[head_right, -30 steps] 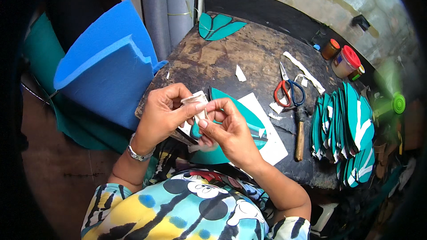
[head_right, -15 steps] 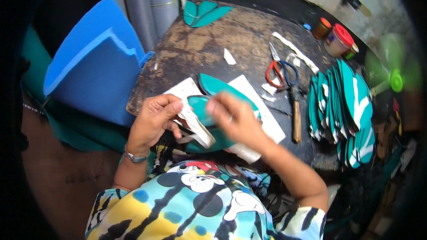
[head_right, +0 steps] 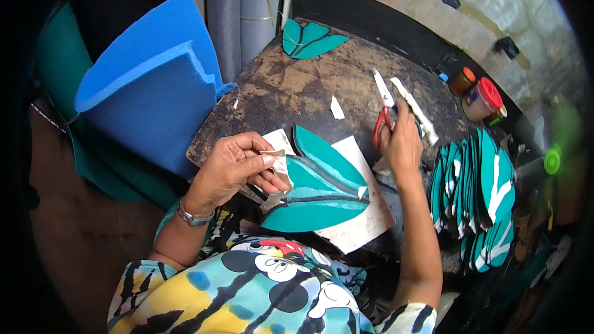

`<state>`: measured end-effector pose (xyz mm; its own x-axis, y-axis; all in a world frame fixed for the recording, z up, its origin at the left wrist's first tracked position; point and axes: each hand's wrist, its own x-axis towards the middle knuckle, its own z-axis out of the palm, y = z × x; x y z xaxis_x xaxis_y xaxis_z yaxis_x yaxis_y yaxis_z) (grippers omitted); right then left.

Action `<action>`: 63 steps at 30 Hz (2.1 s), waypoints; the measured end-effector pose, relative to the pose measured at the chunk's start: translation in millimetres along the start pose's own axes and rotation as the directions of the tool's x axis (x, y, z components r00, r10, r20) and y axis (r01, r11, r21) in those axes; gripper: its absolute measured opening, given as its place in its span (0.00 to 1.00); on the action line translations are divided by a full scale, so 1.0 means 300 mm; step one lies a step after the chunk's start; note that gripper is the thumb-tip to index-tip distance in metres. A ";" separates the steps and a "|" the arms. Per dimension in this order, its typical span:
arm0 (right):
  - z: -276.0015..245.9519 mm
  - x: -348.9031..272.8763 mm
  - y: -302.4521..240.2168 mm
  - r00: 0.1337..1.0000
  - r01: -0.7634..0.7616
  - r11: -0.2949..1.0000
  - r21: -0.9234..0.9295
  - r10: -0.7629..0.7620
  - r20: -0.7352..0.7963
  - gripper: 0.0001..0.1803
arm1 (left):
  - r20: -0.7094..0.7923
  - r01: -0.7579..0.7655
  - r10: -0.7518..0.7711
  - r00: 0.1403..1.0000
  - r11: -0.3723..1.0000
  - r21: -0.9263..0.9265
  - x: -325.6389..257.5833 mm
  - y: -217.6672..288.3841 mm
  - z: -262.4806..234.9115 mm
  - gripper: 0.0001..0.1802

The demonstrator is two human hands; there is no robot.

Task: The person assembles teal and white foam pieces by applying white strips and pressing them with a hammer. They trim excess material with scissors and stack the finished pieces on the table.

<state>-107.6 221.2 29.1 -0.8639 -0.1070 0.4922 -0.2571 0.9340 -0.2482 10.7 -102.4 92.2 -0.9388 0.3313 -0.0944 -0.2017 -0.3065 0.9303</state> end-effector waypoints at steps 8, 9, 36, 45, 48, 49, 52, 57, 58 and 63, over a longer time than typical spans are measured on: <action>-0.203 -0.169 -0.280 0.849 -0.152 0.861 0.485 -0.138 0.510 0.39 | -0.042 -0.057 0.050 0.998 0.985 -0.161 0.046 -0.040 -0.010 0.10; -0.211 -0.178 -0.304 0.809 -0.219 0.829 0.515 -0.141 0.570 0.41 | -0.043 -0.067 0.061 0.997 0.983 -0.172 0.051 -0.045 -0.011 0.10; -0.113 -0.240 -0.284 0.898 -0.222 0.815 0.534 -0.041 0.437 0.25 | -0.153 -0.102 0.080 0.985 0.984 -0.143 0.040 -0.081 -0.009 0.10; 0.083 0.047 0.222 0.898 -0.254 0.958 -0.134 0.285 0.335 0.28 | -0.147 -0.185 0.209 0.967 0.970 0.161 -0.064 -0.048 -0.001 0.08; 0.035 0.037 0.066 0.932 -0.108 0.927 -0.360 0.221 0.288 0.24 | -0.135 -0.186 0.202 0.970 0.975 0.122 -0.087 -0.017 0.021 0.07; 0.005 0.022 -0.017 0.983 0.006 0.985 -0.172 0.026 0.180 0.22 | -0.140 -0.197 0.215 0.967 0.972 0.129 -0.094 -0.007 0.032 0.07; -0.133 -0.088 -0.289 0.905 0.425 0.794 0.434 -0.357 -0.232 0.20 | -0.124 -0.223 0.244 0.962 0.961 0.161 -0.099 0.029 0.067 0.08; -0.309 -0.233 -0.550 0.850 0.494 0.649 0.579 -0.499 -0.166 0.29 | -0.014 -0.269 0.277 0.961 0.944 0.192 -0.136 0.067 0.101 0.05; -0.320 -0.240 -0.555 0.863 0.464 0.659 0.591 -0.486 -0.136 0.26 | 0.071 -0.379 0.372 0.925 0.908 0.179 -0.125 0.056 0.095 0.06; -0.393 -0.246 -0.449 0.978 0.154 0.400 0.903 -0.189 -0.083 0.16 | 0.008 -0.279 0.303 0.953 0.868 0.411 -0.119 -0.047 0.026 0.11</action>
<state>41.8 143.4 124.6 -0.7607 -0.2531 0.5977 -0.6271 0.0493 -0.7774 49.1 -102.9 85.4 -0.9536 0.2297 0.1945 0.2018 0.0087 0.9794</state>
